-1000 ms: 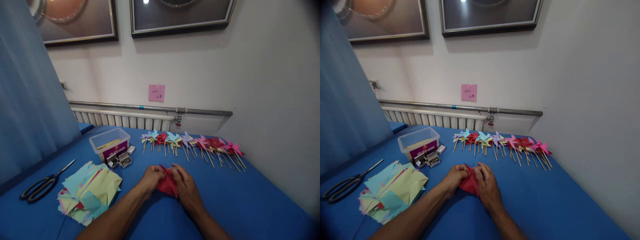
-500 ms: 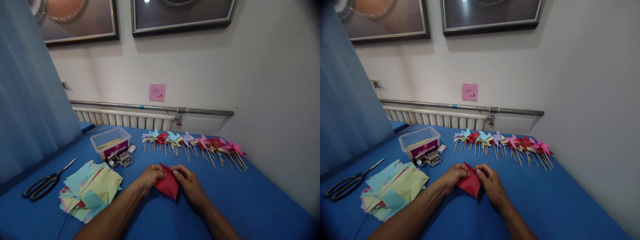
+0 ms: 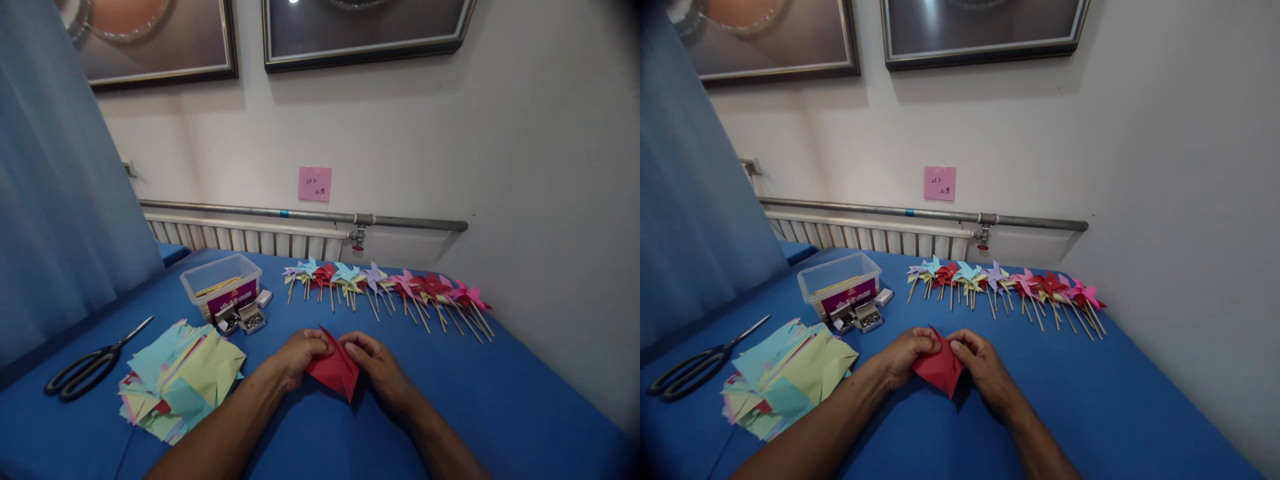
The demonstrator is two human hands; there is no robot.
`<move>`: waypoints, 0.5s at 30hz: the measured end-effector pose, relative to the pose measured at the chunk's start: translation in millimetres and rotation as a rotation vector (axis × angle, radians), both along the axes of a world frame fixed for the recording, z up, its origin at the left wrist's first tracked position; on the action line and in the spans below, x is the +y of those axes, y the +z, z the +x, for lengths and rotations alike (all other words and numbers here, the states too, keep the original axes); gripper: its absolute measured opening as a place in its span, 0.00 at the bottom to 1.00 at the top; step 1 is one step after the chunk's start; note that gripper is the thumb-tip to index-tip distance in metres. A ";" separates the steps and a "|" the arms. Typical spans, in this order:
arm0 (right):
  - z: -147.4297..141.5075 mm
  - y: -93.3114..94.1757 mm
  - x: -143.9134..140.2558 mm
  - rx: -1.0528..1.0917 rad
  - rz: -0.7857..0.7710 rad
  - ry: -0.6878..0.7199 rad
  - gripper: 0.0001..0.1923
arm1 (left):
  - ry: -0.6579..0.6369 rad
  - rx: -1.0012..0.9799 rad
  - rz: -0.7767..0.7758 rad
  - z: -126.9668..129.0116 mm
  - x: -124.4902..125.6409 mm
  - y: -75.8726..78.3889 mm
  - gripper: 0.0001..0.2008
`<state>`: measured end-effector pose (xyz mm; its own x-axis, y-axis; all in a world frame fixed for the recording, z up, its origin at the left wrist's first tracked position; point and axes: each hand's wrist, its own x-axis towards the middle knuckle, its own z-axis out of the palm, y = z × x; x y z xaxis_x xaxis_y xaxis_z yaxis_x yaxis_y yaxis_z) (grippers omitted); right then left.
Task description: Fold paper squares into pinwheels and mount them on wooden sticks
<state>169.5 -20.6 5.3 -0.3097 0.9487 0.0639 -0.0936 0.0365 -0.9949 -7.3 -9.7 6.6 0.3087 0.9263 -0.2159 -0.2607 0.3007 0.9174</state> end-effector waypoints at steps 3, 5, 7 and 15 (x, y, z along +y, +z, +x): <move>-1.9 -3.0 0.2 -0.011 0.007 0.010 0.18 | 0.011 0.003 0.007 2.0 -1.1 1.2 0.06; -2.4 -3.9 0.5 -0.038 0.034 0.000 0.18 | 0.016 -0.002 -0.005 3.1 -1.6 1.8 0.06; -2.4 -4.1 0.9 -0.066 0.055 -0.012 0.19 | 0.019 0.002 -0.016 3.9 -1.6 1.9 0.07; -3.9 -6.1 1.2 -0.087 0.061 -0.062 0.18 | 0.070 0.077 0.037 7.5 -1.5 0.4 0.06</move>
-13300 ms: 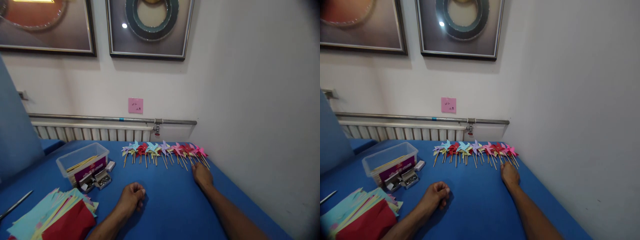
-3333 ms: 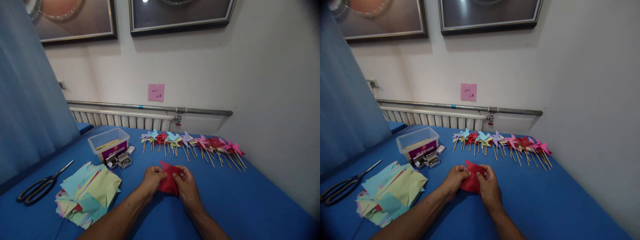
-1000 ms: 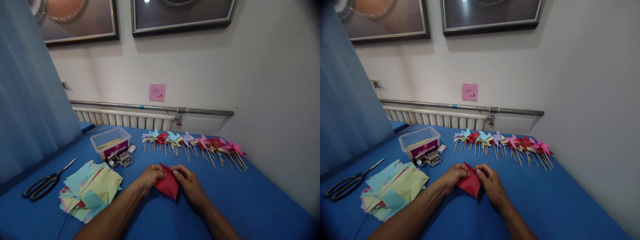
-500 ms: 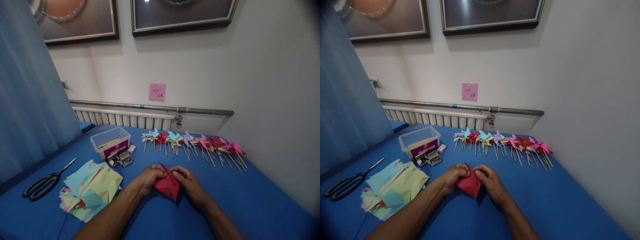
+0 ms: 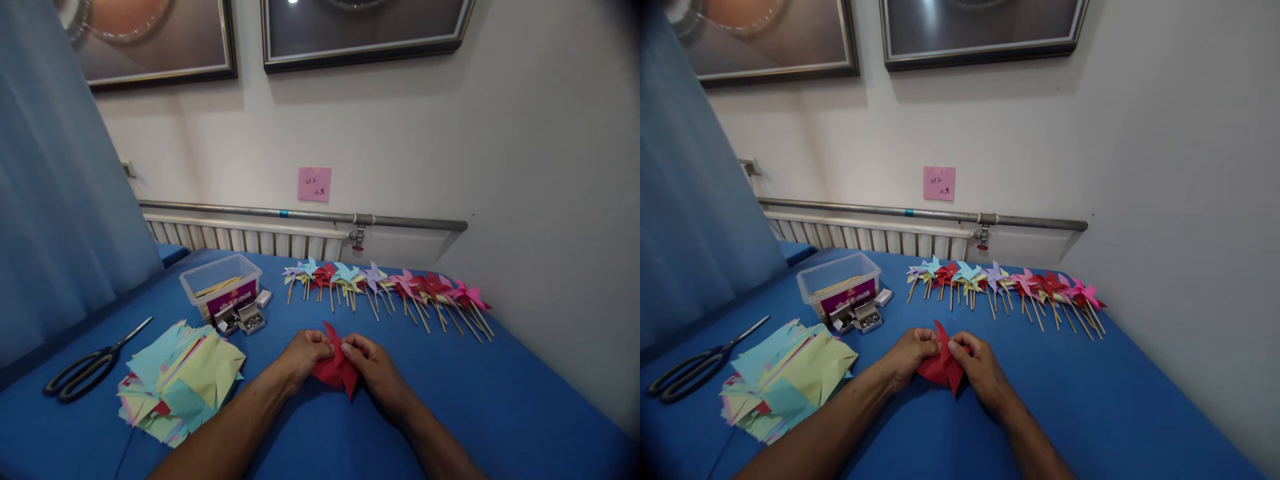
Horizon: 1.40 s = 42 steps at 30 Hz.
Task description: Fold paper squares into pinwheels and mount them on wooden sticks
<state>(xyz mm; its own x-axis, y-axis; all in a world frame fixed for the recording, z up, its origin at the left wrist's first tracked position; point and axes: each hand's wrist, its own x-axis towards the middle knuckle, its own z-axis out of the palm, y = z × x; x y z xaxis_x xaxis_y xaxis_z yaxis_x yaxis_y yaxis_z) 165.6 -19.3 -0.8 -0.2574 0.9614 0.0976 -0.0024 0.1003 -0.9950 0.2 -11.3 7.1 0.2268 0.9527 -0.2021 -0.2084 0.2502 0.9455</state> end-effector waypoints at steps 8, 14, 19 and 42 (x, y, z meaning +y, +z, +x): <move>-4.7 -5.1 1.2 -0.041 0.025 -0.115 0.19 | 0.062 0.013 0.010 5.3 0.0 -4.6 0.08; -11.2 -8.2 1.4 -0.015 0.055 -0.236 0.14 | 0.090 -0.031 -0.004 7.0 1.6 -10.0 0.08; -15.6 -15.2 1.3 -0.044 0.108 -0.319 0.15 | 0.130 -0.004 0.008 8.6 1.9 -14.0 0.08; -16.6 -15.7 -5.0 -0.264 0.171 -0.463 0.14 | 0.122 0.002 -0.001 10.3 -0.7 -11.8 0.16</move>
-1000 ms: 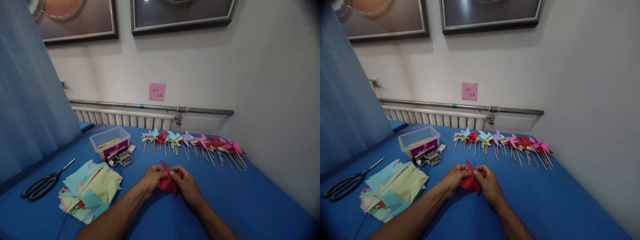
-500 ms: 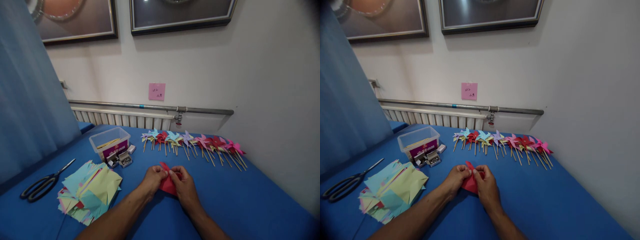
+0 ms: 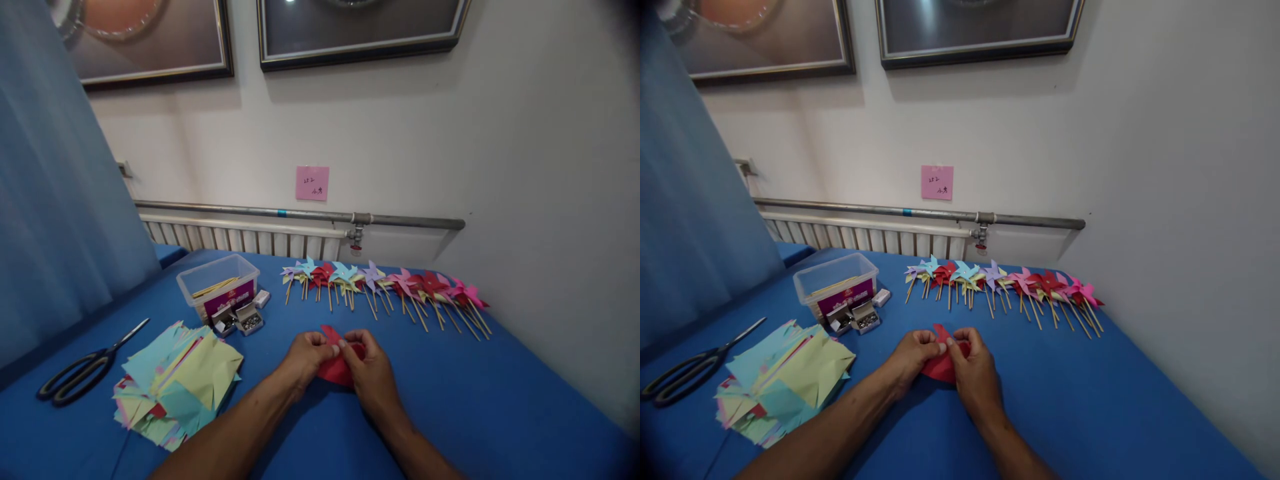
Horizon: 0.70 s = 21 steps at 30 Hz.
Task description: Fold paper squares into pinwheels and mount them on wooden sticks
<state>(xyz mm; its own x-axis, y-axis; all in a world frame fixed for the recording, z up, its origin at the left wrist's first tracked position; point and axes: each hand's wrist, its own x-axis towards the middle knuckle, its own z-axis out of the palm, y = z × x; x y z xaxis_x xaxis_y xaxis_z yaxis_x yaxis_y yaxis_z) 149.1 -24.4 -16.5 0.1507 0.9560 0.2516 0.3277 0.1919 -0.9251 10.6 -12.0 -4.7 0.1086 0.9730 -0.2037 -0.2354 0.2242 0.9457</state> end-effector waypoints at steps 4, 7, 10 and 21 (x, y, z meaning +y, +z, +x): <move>0.6 1.2 0.0 0.035 0.000 0.047 0.15 | 0.007 0.020 0.000 -0.3 1.3 -0.8 0.14; 2.1 2.0 3.0 0.078 -0.008 0.056 0.16 | -0.005 0.043 0.002 -0.3 1.0 -0.4 0.14; 3.5 3.4 5.4 0.133 -0.025 0.064 0.17 | -0.017 0.073 0.015 -0.3 0.2 0.2 0.15; 1.3 11.7 3.0 0.177 -0.082 0.099 0.13 | -0.021 0.039 0.017 0.0 2.4 -5.0 0.17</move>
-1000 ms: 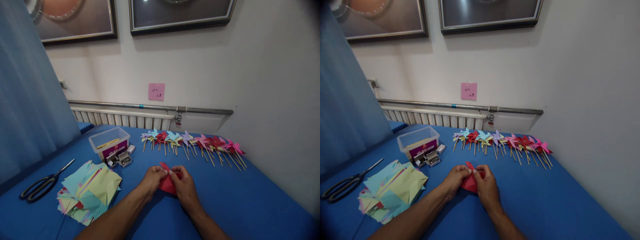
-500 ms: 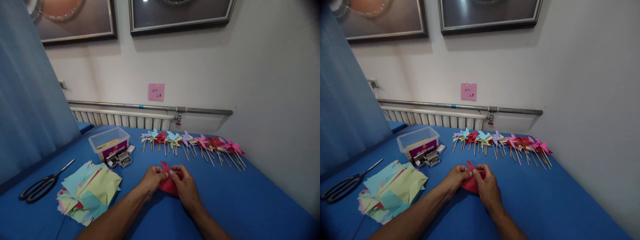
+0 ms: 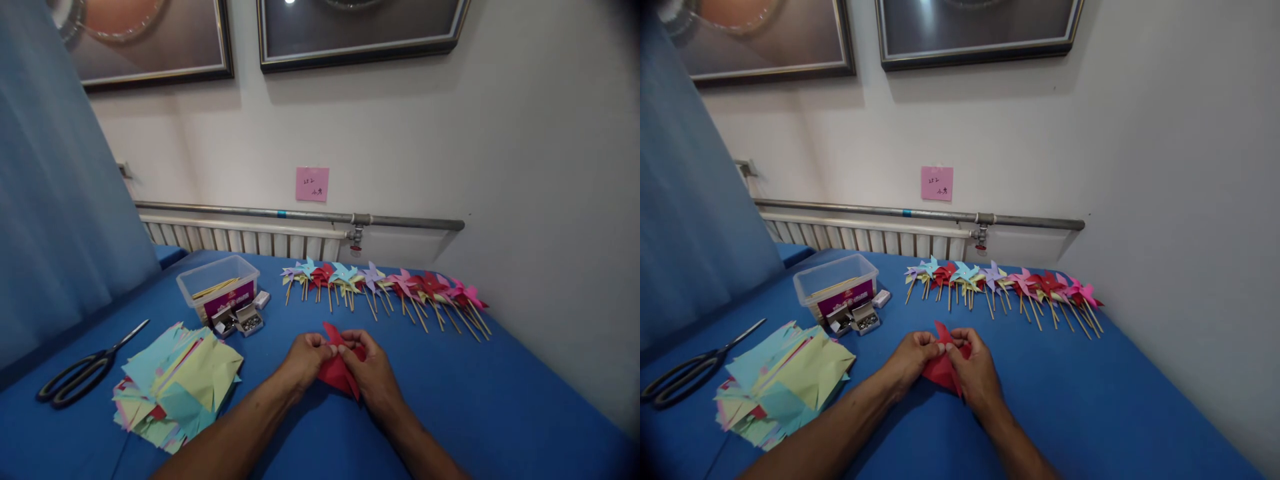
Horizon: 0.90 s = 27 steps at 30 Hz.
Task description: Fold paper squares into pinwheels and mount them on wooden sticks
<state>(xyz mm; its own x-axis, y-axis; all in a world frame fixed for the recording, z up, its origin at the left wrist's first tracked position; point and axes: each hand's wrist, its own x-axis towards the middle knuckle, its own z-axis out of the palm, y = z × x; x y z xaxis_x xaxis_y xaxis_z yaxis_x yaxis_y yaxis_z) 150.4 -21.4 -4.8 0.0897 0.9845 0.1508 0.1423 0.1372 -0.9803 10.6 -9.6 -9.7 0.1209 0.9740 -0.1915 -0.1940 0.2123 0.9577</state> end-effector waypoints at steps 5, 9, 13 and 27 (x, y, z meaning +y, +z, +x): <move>0.7 -1.1 -0.2 -0.003 0.010 0.007 0.14 | -0.009 -0.050 -0.016 -1.7 -1.1 3.6 0.16; 2.0 -2.4 -0.1 -0.019 0.005 0.021 0.14 | -0.030 -0.074 -0.044 -4.4 -1.1 8.4 0.14; 4.1 -4.2 1.3 -0.054 -0.008 0.043 0.15 | -0.030 -0.043 -0.062 -6.0 0.3 7.2 0.16; 5.9 -0.5 -1.1 0.214 -0.012 0.170 0.31 | 0.083 -0.138 -0.021 -13.3 4.3 13.9 0.09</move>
